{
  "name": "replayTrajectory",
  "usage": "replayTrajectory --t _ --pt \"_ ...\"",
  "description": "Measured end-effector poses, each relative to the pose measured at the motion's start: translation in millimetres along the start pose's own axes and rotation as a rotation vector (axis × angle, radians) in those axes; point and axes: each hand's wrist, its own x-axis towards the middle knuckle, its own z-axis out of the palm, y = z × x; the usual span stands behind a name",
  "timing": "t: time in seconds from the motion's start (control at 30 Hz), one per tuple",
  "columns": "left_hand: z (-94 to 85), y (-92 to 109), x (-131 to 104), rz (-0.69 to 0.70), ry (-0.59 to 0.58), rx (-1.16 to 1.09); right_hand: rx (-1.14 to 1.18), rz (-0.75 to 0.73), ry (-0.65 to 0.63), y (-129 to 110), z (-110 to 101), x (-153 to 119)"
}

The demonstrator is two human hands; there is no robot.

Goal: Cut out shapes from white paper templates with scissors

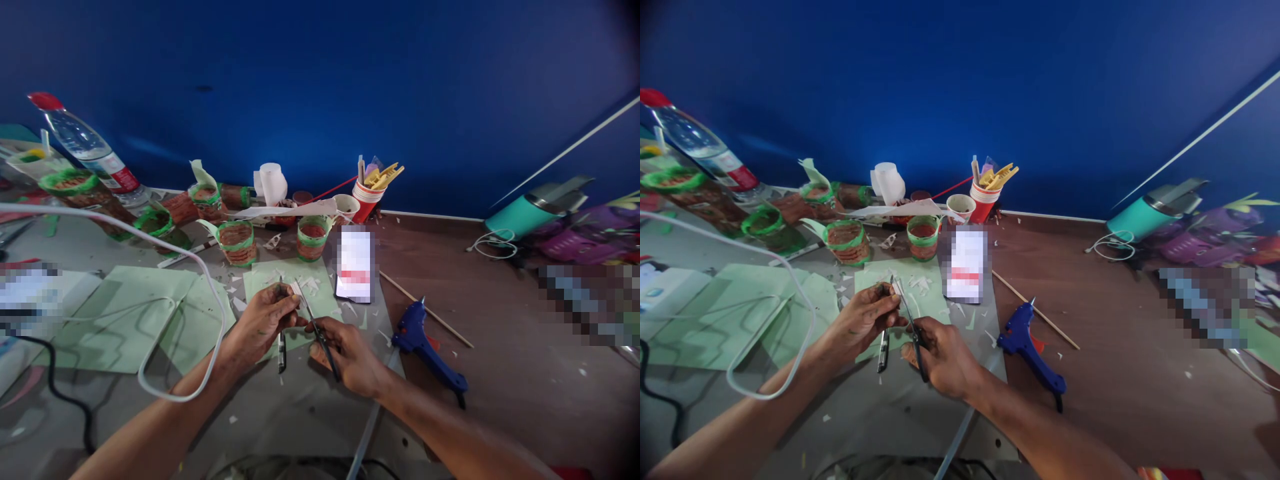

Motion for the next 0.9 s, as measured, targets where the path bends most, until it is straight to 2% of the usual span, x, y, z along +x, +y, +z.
replayTrajectory --t 0.47,0.9 --pt "-2.2 -2.7 1.4 -0.009 -0.011 -0.004 -0.004 0.014 -0.007 -1.5 1.7 0.2" --pt "-3.8 -2.6 2.6 -0.033 -0.022 -0.019 -0.138 -0.066 -0.006 5.0 0.6 -1.2"
